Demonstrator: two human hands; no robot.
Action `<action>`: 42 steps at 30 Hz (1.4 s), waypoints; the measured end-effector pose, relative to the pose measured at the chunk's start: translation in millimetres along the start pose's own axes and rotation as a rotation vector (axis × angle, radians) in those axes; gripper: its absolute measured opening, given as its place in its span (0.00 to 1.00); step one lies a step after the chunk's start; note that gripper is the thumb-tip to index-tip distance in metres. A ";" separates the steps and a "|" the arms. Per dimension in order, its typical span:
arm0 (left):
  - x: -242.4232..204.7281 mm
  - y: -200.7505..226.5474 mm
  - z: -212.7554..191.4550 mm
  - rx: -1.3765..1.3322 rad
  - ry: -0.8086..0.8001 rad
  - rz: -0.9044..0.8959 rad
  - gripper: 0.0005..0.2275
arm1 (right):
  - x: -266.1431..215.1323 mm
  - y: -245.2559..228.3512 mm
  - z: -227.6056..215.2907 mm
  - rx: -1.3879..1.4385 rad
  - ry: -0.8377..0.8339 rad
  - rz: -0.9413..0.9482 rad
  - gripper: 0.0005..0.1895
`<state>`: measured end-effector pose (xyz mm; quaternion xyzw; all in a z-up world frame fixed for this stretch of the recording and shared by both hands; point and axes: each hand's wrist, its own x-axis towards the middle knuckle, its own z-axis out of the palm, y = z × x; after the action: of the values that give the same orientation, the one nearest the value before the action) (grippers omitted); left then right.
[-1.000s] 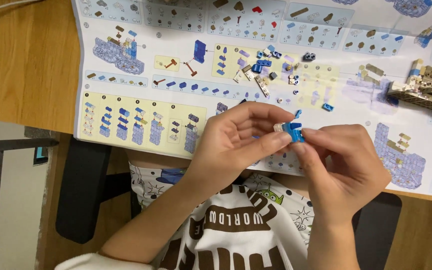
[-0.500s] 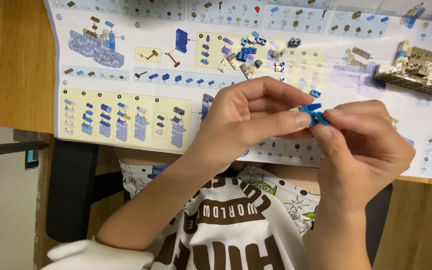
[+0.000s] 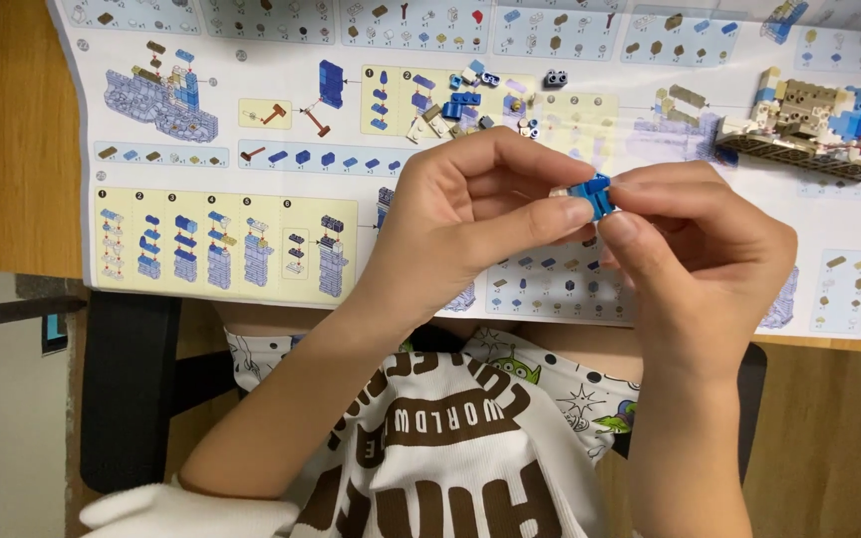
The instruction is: Assembling a miniature building model using small plastic blocks while following a printed instruction manual.
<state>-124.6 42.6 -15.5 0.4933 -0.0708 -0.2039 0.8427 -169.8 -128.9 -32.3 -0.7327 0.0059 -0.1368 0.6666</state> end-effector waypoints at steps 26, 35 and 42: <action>-6.6 11.7 -10.3 0.437 0.081 0.135 0.08 | 21.0 -26.9 11.3 -0.121 -0.078 0.235 0.13; -15.8 15.6 -17.6 0.509 0.108 0.135 0.11 | 15.8 -24.7 17.3 -0.124 -0.115 0.226 0.13; -34.0 14.0 -35.5 0.564 0.105 0.206 0.09 | 6.2 -29.6 39.1 -0.255 -0.112 0.242 0.12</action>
<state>-140.2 91.2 -18.6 0.7078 -0.1306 -0.0639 0.6913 -160.9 -88.6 -5.1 -0.8118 0.0741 -0.0128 0.5791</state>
